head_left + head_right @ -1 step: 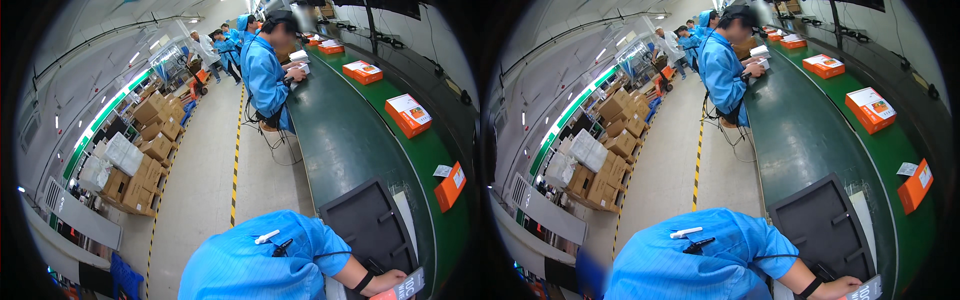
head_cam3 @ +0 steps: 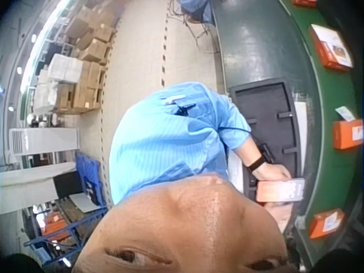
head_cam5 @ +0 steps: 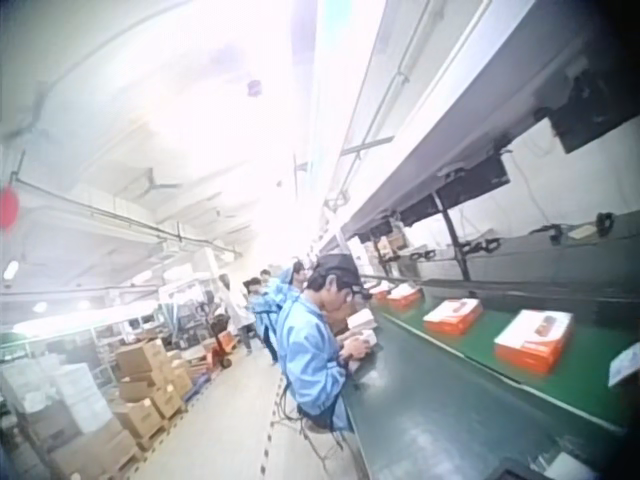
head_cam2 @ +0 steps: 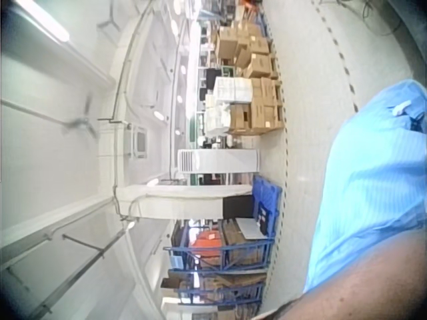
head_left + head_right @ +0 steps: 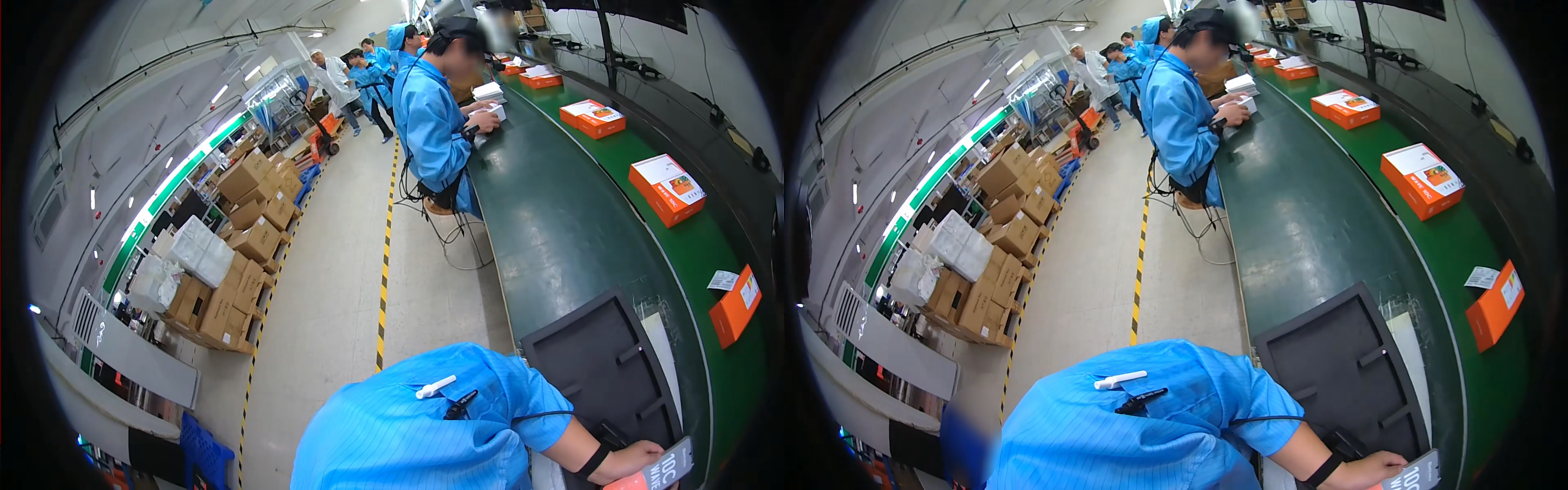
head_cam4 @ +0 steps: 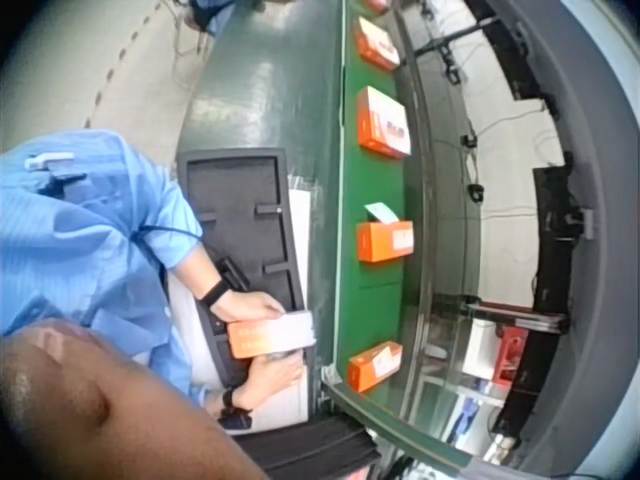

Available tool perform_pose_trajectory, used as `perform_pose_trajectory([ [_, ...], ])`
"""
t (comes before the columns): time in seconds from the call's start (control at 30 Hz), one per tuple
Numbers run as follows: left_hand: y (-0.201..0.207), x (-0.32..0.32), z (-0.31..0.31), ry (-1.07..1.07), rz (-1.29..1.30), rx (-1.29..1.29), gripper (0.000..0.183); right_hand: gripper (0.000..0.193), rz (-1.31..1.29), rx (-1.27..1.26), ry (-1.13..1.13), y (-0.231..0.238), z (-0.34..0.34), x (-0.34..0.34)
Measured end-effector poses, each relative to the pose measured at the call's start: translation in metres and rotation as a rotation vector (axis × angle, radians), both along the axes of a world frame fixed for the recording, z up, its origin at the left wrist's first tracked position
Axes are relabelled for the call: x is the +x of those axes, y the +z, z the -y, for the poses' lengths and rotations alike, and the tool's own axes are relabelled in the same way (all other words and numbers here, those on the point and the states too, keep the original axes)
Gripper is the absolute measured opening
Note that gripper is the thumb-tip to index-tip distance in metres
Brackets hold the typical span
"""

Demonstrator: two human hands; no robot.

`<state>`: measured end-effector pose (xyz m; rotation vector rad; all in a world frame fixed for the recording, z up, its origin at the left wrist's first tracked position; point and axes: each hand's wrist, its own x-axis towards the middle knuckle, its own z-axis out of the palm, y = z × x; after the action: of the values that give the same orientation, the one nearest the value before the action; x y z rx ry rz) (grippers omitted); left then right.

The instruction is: Packing and organizing mobile phones and components on a factory assembly line.

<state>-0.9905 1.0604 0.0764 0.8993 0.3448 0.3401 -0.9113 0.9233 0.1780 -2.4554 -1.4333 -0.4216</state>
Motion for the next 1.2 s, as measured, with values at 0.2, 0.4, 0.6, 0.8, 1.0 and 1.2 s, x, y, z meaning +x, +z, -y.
perform_pose_trajectory([
  [0.2, 0.062, -0.037, -0.013, 0.045, 0.030, -0.255, 0.022, 0.031, -0.221, 0.140, 0.041, -0.014, 0.000, 0.008],
  [0.4, 0.009, -0.008, -0.014, -0.132, 0.163, -0.392, 0.017, 0.029, -0.397, 0.329, -0.076, -0.026, 0.007, 0.013],
  [0.6, 0.121, -0.100, -0.141, -0.126, 0.049, -0.331, 0.031, 0.020, -0.511, 0.340, -0.050, -0.051, 0.006, 0.013],
  [0.8, 0.167, -0.099, -0.321, 0.143, -0.182, 0.203, 0.041, 0.018, -0.532, 0.311, -0.109, -0.039, 0.001, -0.001],
  [1.0, 0.175, -0.059, -0.537, 0.386, -0.382, 0.381, 0.032, 0.022, -0.470, 0.232, 0.000, -0.018, -0.014, -0.004],
  [1.2, 0.156, 0.033, -0.654, 0.425, -0.497, 0.506, 0.025, 0.018, -0.570, 0.225, -0.066, -0.025, -0.025, -0.011],
])
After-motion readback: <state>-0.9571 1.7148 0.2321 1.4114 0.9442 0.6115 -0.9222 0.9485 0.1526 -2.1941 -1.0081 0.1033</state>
